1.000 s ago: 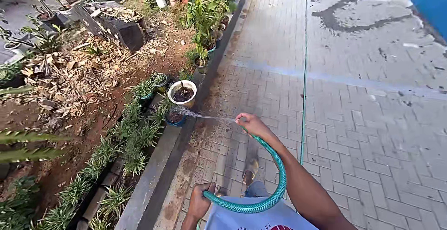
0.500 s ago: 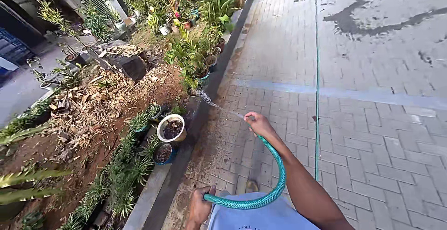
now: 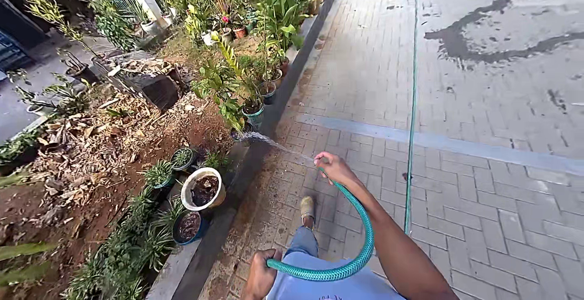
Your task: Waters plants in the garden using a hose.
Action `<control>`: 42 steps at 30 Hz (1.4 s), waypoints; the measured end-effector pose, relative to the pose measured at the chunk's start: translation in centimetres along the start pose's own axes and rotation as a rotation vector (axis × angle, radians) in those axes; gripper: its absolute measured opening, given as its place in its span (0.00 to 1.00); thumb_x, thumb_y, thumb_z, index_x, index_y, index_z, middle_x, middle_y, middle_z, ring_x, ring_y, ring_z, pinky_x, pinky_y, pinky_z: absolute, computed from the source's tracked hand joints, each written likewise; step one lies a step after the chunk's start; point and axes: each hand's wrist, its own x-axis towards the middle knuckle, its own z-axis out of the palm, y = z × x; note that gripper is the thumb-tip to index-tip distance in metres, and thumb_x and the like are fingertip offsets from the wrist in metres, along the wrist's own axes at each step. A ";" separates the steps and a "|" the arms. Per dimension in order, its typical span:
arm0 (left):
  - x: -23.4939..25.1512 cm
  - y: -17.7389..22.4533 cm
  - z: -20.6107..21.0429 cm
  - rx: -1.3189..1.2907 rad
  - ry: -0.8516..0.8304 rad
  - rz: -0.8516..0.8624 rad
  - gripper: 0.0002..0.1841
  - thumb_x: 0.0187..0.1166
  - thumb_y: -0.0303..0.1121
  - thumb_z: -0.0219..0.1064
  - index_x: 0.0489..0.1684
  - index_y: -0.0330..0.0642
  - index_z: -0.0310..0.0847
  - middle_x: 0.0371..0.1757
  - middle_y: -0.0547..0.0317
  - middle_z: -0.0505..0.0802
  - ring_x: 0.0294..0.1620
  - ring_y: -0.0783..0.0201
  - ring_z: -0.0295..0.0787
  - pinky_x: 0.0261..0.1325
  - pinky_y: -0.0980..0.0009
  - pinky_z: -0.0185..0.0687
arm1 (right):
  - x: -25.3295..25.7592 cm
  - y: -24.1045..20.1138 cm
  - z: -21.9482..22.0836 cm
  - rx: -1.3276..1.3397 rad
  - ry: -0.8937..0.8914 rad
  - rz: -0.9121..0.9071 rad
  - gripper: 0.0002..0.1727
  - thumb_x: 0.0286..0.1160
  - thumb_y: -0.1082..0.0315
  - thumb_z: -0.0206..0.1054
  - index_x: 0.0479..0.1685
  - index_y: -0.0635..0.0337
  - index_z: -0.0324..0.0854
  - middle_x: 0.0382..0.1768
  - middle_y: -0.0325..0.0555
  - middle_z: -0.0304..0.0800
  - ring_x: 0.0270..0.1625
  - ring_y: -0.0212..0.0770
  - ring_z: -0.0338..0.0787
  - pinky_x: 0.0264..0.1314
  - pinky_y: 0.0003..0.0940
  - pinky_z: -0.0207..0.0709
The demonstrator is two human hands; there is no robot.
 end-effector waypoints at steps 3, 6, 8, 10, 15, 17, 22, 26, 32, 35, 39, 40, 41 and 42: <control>4.8 0.3 1.2 0.004 -0.022 -0.031 0.24 0.80 0.43 0.60 0.05 0.52 0.71 0.09 0.75 0.70 0.11 0.77 0.64 0.18 0.72 0.61 | 4.1 -0.1 -2.4 0.019 0.053 -0.014 0.16 0.92 0.56 0.60 0.66 0.54 0.80 0.23 0.43 0.81 0.14 0.31 0.76 0.17 0.26 0.72; 10.5 1.2 2.2 -0.019 -0.033 -0.049 0.24 0.80 0.42 0.60 0.05 0.52 0.70 0.09 0.75 0.70 0.11 0.77 0.64 0.19 0.71 0.61 | 8.7 -0.7 -5.3 0.004 0.095 -0.008 0.17 0.91 0.56 0.60 0.67 0.55 0.80 0.24 0.44 0.82 0.14 0.32 0.77 0.18 0.27 0.73; 14.7 2.2 2.5 -0.035 -0.044 -0.056 0.24 0.80 0.42 0.60 0.06 0.52 0.71 0.09 0.76 0.70 0.12 0.78 0.65 0.19 0.72 0.62 | 12.1 -1.7 -7.3 -0.019 0.096 0.007 0.17 0.91 0.56 0.60 0.67 0.55 0.80 0.24 0.43 0.82 0.14 0.32 0.76 0.18 0.27 0.73; 18.4 3.1 2.7 -0.064 -0.055 -0.051 0.24 0.80 0.42 0.60 0.05 0.51 0.70 0.09 0.76 0.70 0.12 0.78 0.65 0.20 0.72 0.62 | 15.3 -2.8 -8.7 -0.024 0.084 0.029 0.17 0.91 0.57 0.60 0.67 0.56 0.80 0.23 0.43 0.82 0.14 0.31 0.76 0.17 0.26 0.73; 26.4 4.6 2.3 -0.079 -0.067 -0.060 0.24 0.81 0.43 0.61 0.06 0.51 0.71 0.09 0.75 0.71 0.13 0.77 0.65 0.20 0.71 0.62 | 22.5 -5.3 -11.2 -0.057 0.046 0.057 0.16 0.92 0.56 0.60 0.66 0.54 0.81 0.21 0.43 0.82 0.13 0.31 0.76 0.17 0.26 0.72; 28.4 5.3 2.1 -0.096 -0.061 -0.059 0.24 0.81 0.42 0.60 0.05 0.51 0.69 0.10 0.75 0.71 0.13 0.78 0.65 0.20 0.73 0.62 | 24.7 -5.8 -11.8 -0.059 0.027 0.062 0.16 0.92 0.56 0.60 0.66 0.54 0.80 0.22 0.43 0.82 0.13 0.32 0.76 0.17 0.26 0.72; 31.8 6.4 1.7 -0.112 -0.024 -0.055 0.25 0.81 0.41 0.61 0.04 0.52 0.67 0.09 0.76 0.69 0.12 0.79 0.63 0.19 0.74 0.59 | 28.6 -7.5 -12.5 -0.048 0.001 0.074 0.16 0.92 0.56 0.60 0.66 0.53 0.80 0.20 0.42 0.80 0.12 0.31 0.75 0.16 0.25 0.71; 34.0 6.9 1.8 -0.063 0.036 -0.019 0.26 0.81 0.42 0.60 0.04 0.49 0.69 0.08 0.74 0.70 0.12 0.79 0.64 0.19 0.73 0.60 | 31.5 -8.0 -13.0 -0.104 -0.081 0.075 0.18 0.92 0.55 0.59 0.69 0.53 0.79 0.24 0.43 0.81 0.15 0.32 0.75 0.19 0.27 0.72; 37.3 8.6 3.4 -0.053 0.076 -0.042 0.25 0.80 0.41 0.60 0.03 0.50 0.68 0.08 0.75 0.69 0.11 0.79 0.63 0.18 0.75 0.58 | 35.8 -8.2 -15.1 -0.092 -0.150 0.080 0.18 0.92 0.54 0.59 0.68 0.53 0.79 0.22 0.42 0.80 0.14 0.31 0.75 0.17 0.25 0.72; 39.2 10.0 4.6 -0.040 0.105 -0.083 0.25 0.80 0.40 0.61 0.03 0.50 0.68 0.08 0.75 0.69 0.11 0.79 0.63 0.18 0.75 0.59 | 38.3 -8.4 -16.6 -0.078 -0.153 0.082 0.18 0.92 0.54 0.59 0.68 0.52 0.79 0.24 0.43 0.81 0.14 0.32 0.75 0.18 0.26 0.72; 42.5 12.5 7.0 -0.017 0.174 -0.120 0.24 0.78 0.39 0.61 0.03 0.51 0.68 0.08 0.76 0.69 0.11 0.80 0.62 0.17 0.75 0.58 | 42.2 -8.5 -19.7 -0.116 -0.230 0.063 0.18 0.92 0.54 0.58 0.69 0.52 0.80 0.24 0.43 0.81 0.15 0.32 0.76 0.19 0.26 0.73; 43.3 13.3 7.8 -0.008 0.186 -0.128 0.24 0.78 0.39 0.61 0.03 0.51 0.67 0.08 0.76 0.69 0.10 0.80 0.62 0.17 0.75 0.58 | 43.1 -8.6 -20.6 -0.121 -0.243 0.058 0.18 0.93 0.53 0.57 0.69 0.51 0.80 0.24 0.43 0.81 0.15 0.32 0.76 0.19 0.27 0.73; 44.1 14.0 8.6 -0.001 0.198 -0.137 0.24 0.79 0.40 0.61 0.03 0.51 0.68 0.08 0.75 0.69 0.10 0.79 0.62 0.17 0.75 0.58 | 44.1 -8.8 -21.6 -0.125 -0.248 0.054 0.18 0.92 0.53 0.58 0.69 0.51 0.80 0.25 0.43 0.82 0.15 0.32 0.76 0.19 0.27 0.73; 44.9 14.9 9.3 0.004 0.211 -0.141 0.25 0.79 0.41 0.61 0.03 0.51 0.68 0.08 0.75 0.69 0.11 0.79 0.63 0.17 0.74 0.59 | 45.1 -9.0 -22.6 -0.122 -0.255 0.048 0.18 0.92 0.53 0.58 0.69 0.51 0.80 0.25 0.43 0.82 0.15 0.32 0.76 0.19 0.27 0.73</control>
